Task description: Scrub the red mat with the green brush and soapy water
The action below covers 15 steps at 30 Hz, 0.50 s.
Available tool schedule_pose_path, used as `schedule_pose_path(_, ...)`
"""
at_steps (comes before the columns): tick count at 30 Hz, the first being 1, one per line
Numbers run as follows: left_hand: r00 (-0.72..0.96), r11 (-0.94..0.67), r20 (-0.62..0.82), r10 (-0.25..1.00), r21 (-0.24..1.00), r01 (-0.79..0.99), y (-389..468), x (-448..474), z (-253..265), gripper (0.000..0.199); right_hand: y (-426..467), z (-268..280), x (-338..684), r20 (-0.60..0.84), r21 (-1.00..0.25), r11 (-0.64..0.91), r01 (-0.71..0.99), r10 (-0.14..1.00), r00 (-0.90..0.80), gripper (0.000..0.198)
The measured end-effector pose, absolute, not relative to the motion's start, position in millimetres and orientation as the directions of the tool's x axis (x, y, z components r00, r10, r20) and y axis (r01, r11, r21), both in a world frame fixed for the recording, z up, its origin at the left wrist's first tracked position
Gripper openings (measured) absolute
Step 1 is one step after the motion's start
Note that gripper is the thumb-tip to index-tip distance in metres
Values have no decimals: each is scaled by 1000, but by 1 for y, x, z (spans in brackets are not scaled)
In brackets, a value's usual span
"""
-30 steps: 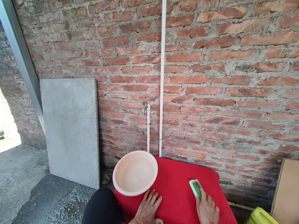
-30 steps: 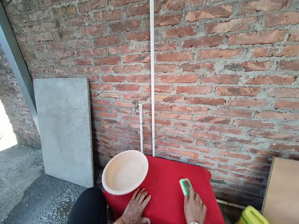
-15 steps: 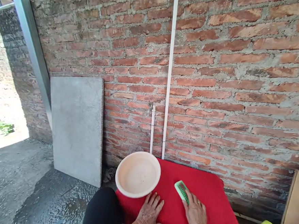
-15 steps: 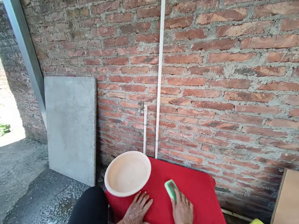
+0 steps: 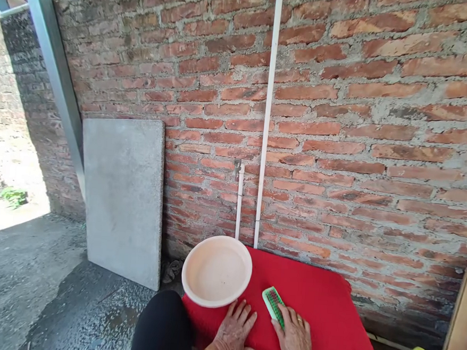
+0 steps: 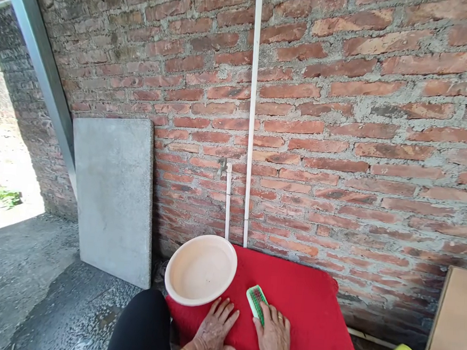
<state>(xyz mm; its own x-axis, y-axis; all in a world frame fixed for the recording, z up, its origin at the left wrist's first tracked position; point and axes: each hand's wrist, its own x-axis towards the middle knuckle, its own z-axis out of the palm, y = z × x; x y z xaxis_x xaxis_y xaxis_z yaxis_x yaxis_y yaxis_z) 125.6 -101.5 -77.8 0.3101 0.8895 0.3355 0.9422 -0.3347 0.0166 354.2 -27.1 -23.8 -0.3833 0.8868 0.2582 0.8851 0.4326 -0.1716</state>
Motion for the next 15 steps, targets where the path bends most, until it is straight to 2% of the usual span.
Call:
schedule_pose_path(2,305,-330,314,899,28,943,-101,125,-78,91,-18,-21,373,248,-170,332,928,926,-286,42)
schedule_pose_path(6,306,-332,271,912,55,942,-101,124,-77,88,4,-21,422,260,-163,10,987,965,33,43)
schedule_pose_path(8,309,-337,291,906,50,940,-102,124,-77,87,5,-23,428,280,-156,-56,986,955,98,42)
schedule_pose_path(10,311,-340,326,893,34,940,-102,124,-79,87,-4,-24,413,280,-139,16,990,960,24,41)
schedule_pose_path(15,313,-337,389,866,-6,941,-99,125,-85,92,-32,-21,356,240,-191,424,885,895,-376,39)
